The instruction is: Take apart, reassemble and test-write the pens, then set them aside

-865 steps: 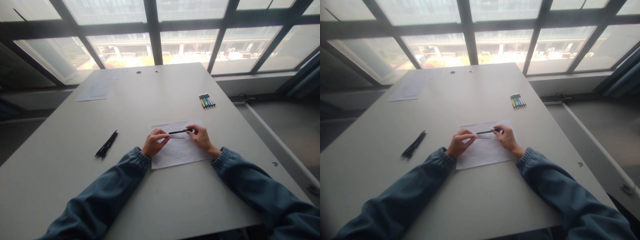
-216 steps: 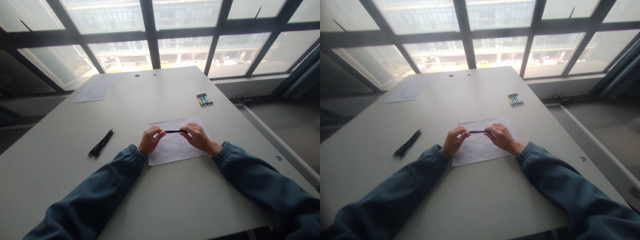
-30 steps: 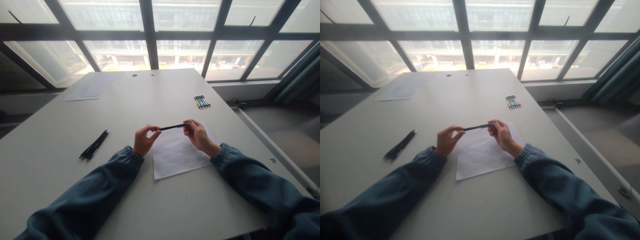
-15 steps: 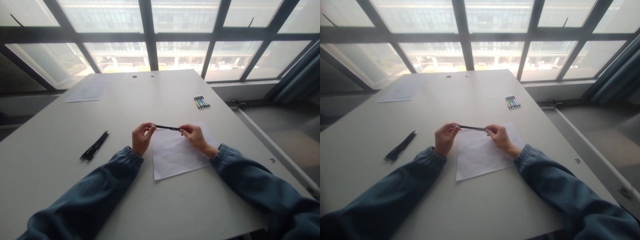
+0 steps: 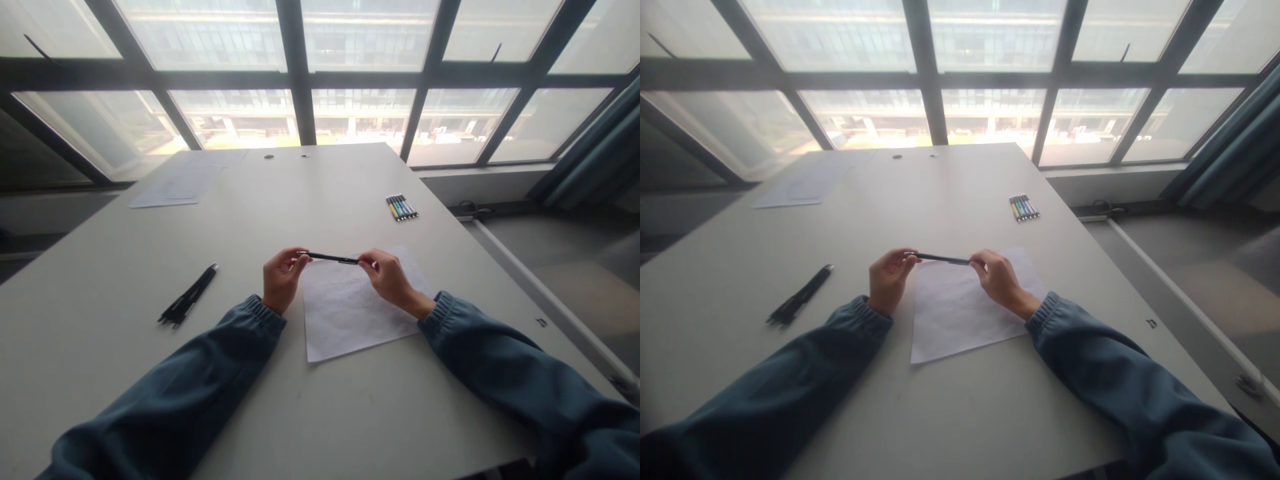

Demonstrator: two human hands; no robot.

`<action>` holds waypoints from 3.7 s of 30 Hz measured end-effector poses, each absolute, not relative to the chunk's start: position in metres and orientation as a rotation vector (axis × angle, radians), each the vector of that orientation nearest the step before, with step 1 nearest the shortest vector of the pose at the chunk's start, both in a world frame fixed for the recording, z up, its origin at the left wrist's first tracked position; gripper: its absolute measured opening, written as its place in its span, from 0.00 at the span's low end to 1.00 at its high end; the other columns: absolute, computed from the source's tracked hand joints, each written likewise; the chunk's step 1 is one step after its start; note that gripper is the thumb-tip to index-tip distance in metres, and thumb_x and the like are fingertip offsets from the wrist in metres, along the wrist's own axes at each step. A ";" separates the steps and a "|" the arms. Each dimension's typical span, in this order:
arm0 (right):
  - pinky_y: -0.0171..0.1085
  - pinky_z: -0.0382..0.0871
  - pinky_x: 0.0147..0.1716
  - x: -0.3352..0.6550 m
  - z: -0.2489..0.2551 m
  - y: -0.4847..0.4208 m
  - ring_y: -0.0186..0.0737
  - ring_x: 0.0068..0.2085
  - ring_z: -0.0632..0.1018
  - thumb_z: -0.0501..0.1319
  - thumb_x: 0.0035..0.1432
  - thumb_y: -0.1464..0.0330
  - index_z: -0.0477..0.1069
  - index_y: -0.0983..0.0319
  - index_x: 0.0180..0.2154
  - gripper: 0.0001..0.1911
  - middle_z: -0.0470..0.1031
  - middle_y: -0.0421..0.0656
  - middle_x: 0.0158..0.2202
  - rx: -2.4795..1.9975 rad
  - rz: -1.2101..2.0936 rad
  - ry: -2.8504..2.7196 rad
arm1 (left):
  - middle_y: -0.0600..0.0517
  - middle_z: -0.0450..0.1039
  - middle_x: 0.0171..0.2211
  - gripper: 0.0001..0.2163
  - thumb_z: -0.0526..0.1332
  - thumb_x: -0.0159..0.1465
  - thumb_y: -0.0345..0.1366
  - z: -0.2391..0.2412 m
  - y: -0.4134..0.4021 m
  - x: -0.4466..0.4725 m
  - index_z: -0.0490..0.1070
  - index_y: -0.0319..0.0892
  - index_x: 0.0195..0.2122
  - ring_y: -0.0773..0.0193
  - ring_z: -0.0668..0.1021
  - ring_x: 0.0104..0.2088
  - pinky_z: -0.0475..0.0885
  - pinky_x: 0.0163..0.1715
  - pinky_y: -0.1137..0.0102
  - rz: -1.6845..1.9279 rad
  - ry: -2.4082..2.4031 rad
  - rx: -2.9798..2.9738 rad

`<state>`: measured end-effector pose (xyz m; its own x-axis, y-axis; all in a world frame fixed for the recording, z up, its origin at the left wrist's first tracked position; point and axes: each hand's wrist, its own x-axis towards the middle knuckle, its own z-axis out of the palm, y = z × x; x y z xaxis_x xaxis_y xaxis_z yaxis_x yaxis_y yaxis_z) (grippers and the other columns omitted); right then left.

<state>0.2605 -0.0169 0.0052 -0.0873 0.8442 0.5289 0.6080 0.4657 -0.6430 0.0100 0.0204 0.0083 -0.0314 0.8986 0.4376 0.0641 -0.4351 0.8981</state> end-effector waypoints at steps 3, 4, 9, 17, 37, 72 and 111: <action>0.36 0.69 0.35 0.267 0.014 -0.012 0.38 0.33 0.77 0.60 0.63 0.70 0.77 0.61 0.36 0.06 0.79 0.43 0.33 -1.250 0.252 -1.825 | 0.48 0.80 0.32 0.16 0.71 0.60 0.44 0.011 0.020 0.011 0.78 0.38 0.44 0.62 0.82 0.33 0.76 0.36 0.70 1.553 1.022 1.546; 0.36 0.69 0.35 0.271 0.018 -0.009 0.39 0.33 0.77 0.61 0.63 0.70 0.77 0.61 0.37 0.06 0.80 0.43 0.33 -1.265 0.229 -1.826 | 0.49 0.80 0.32 0.17 0.69 0.61 0.44 0.011 0.020 0.010 0.77 0.39 0.47 0.64 0.82 0.33 0.75 0.35 0.71 1.566 1.022 1.538; 0.37 0.70 0.37 0.308 0.033 0.018 0.41 0.34 0.78 0.61 0.63 0.67 0.78 0.62 0.38 0.08 0.81 0.44 0.34 -1.478 0.093 -1.672 | 0.51 0.77 0.28 0.15 0.61 0.67 0.43 0.011 0.020 0.010 0.77 0.39 0.48 0.68 0.76 0.27 0.70 0.29 0.73 1.611 1.037 1.452; 0.41 0.69 0.41 0.368 0.010 0.049 0.48 0.39 0.80 0.61 0.62 0.65 0.79 0.59 0.37 0.08 0.82 0.47 0.36 -2.014 -0.074 -1.465 | 0.54 0.72 0.20 0.10 0.59 0.67 0.39 0.013 0.014 0.011 0.78 0.38 0.39 0.69 0.73 0.22 0.68 0.26 0.73 1.482 0.995 1.507; 0.35 0.69 0.40 0.368 0.003 0.048 0.41 0.39 0.80 0.66 0.57 0.64 0.81 0.58 0.35 0.07 0.83 0.43 0.36 -2.105 0.194 -1.582 | 0.54 0.70 0.19 0.08 0.60 0.64 0.36 0.012 0.018 0.011 0.78 0.39 0.34 0.69 0.72 0.21 0.68 0.25 0.73 1.440 1.039 1.489; 0.40 0.73 0.47 0.367 -0.013 0.121 0.48 0.43 0.82 0.64 0.56 0.64 0.82 0.60 0.36 0.09 0.83 0.50 0.38 -2.159 0.072 -1.401 | 0.53 0.71 0.19 0.09 0.61 0.63 0.36 0.020 0.022 0.015 0.79 0.39 0.33 0.66 0.73 0.22 0.70 0.26 0.72 1.270 1.032 1.597; 0.39 0.71 0.47 0.372 -0.015 0.119 0.47 0.43 0.81 0.64 0.61 0.64 0.81 0.63 0.37 0.10 0.83 0.52 0.40 -2.125 0.051 -1.446 | 0.54 0.72 0.20 0.09 0.60 0.64 0.36 0.018 0.020 0.018 0.78 0.37 0.35 0.69 0.73 0.23 0.70 0.27 0.74 1.209 1.031 1.615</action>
